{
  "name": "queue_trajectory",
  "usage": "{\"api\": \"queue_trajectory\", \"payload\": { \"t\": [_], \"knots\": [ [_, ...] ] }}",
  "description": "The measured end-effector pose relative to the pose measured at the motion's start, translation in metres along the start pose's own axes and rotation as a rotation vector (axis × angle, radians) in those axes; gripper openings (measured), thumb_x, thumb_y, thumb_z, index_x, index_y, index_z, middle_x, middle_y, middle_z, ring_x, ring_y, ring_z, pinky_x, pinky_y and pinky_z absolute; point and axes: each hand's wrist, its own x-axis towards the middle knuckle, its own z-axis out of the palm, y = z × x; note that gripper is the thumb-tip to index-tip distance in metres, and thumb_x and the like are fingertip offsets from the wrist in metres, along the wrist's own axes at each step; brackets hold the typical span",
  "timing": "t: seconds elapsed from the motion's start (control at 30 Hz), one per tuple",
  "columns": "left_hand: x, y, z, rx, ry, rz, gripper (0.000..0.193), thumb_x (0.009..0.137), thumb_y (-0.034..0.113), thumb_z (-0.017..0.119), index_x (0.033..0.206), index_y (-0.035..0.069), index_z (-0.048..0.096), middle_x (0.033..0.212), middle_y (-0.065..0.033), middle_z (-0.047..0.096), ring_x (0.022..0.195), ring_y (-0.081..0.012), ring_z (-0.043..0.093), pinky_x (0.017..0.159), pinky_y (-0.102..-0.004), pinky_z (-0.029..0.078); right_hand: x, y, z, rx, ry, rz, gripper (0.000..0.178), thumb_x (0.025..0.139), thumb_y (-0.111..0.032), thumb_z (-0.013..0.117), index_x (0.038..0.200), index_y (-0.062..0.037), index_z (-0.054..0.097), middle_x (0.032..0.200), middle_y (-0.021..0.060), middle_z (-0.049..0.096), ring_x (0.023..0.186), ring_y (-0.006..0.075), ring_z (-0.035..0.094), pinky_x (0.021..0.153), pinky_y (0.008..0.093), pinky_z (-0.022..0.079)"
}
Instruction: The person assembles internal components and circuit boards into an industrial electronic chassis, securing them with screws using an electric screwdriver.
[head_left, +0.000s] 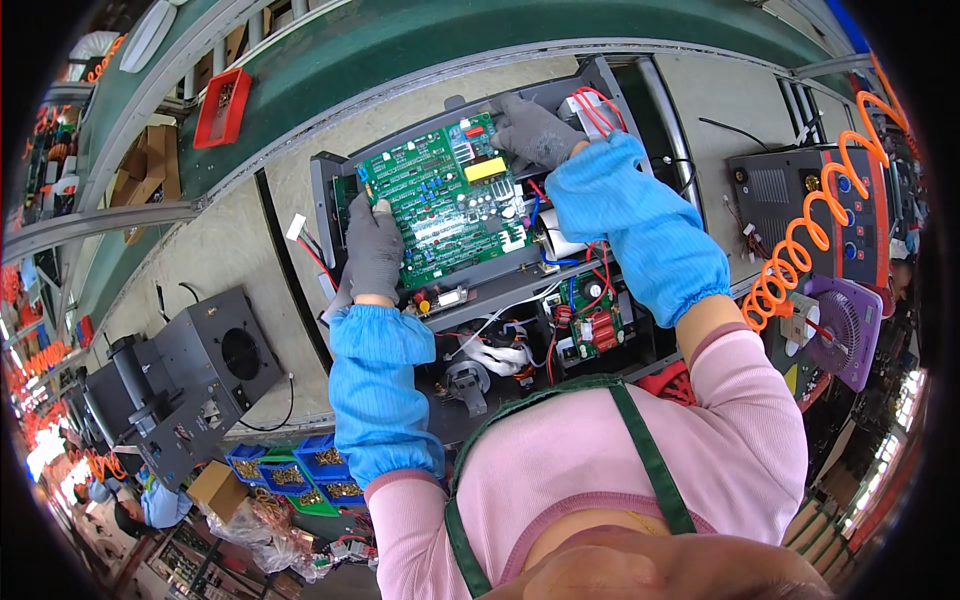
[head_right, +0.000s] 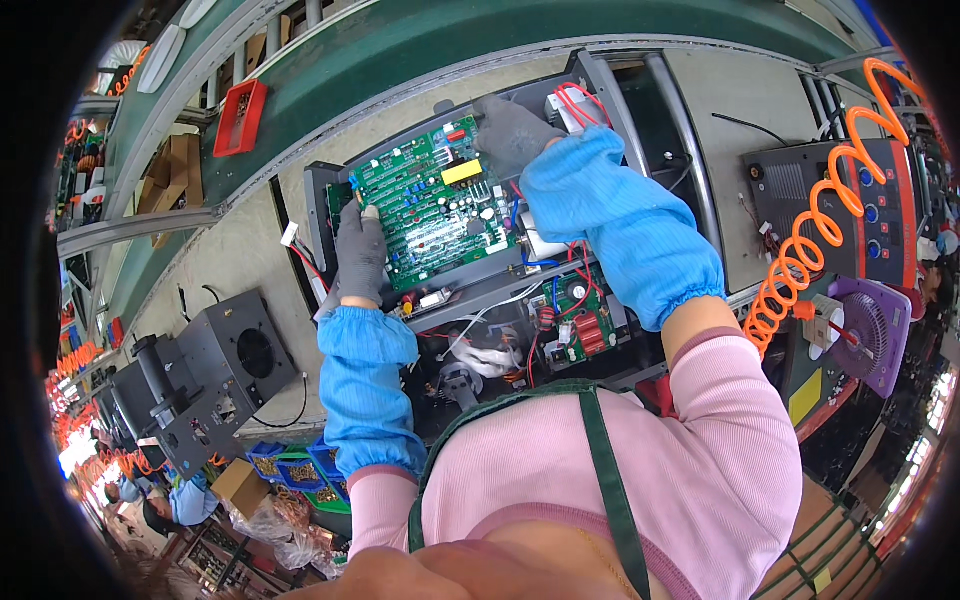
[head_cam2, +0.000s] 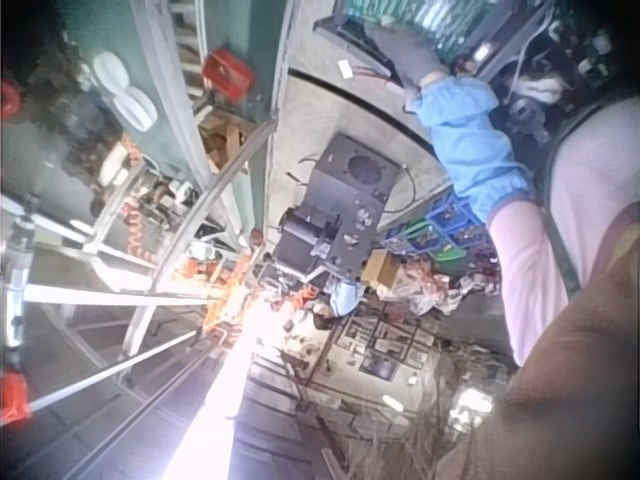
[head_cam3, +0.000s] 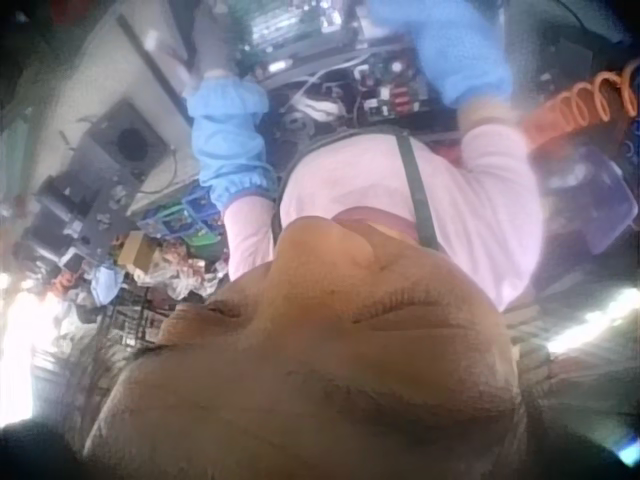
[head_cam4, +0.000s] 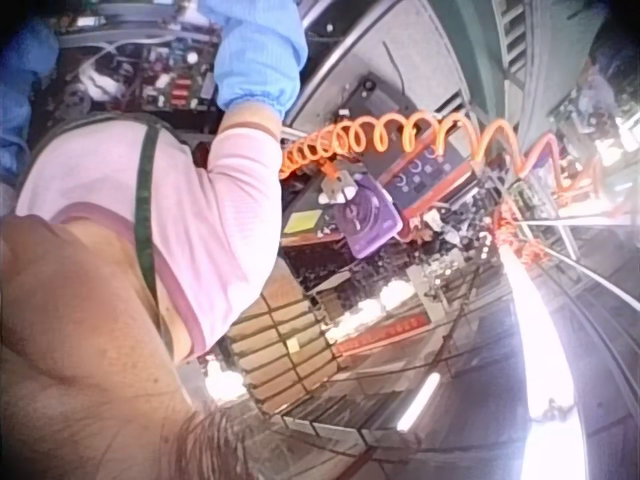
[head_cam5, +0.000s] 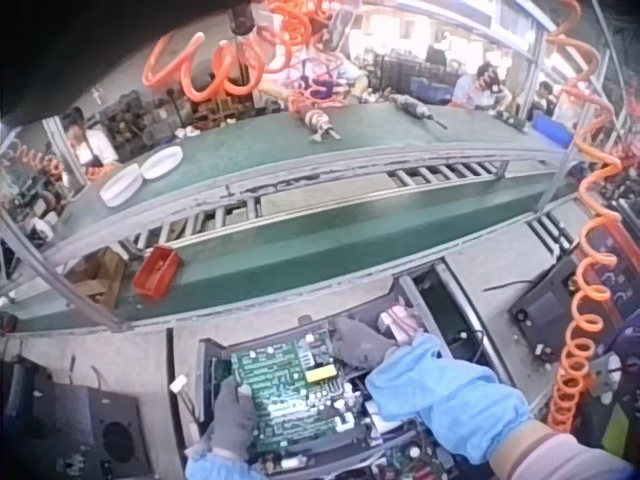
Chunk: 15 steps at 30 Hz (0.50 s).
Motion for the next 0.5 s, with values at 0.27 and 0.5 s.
{"api": "queue_trajectory", "payload": {
  "t": [0.27, 0.5],
  "knots": [
    [-0.004, 0.006, -0.004, 0.192, -0.017, 0.011, 0.033, 0.092, 0.026, 0.042, 0.120, 0.009, 0.047, 0.097, -0.0248, 0.062, 0.090, -0.0433, 0.059, 0.077, -0.0493, 0.046, -0.012, -0.043, -0.010, 0.203, -0.012, 0.186, 0.044, 0.085, -0.003, 0.055, 0.126, -0.0003, 0.039, 0.099, 0.0148, 0.057, 0.080, 0.0222, 0.063, 0.059, 0.0301, 0.057],
    [-0.007, 0.018, -0.005, 0.277, -0.020, -0.022, 0.035, 0.092, 0.027, 0.043, 0.120, 0.007, 0.046, 0.097, -0.0242, 0.063, 0.090, -0.0430, 0.059, 0.077, -0.0494, 0.046, -0.012, -0.040, -0.011, 0.204, -0.026, 0.219, 0.046, 0.085, -0.002, 0.055, 0.127, -0.0014, 0.038, 0.100, 0.0150, 0.058, 0.080, 0.0224, 0.063, 0.058, 0.0303, 0.057]
  ]
}}
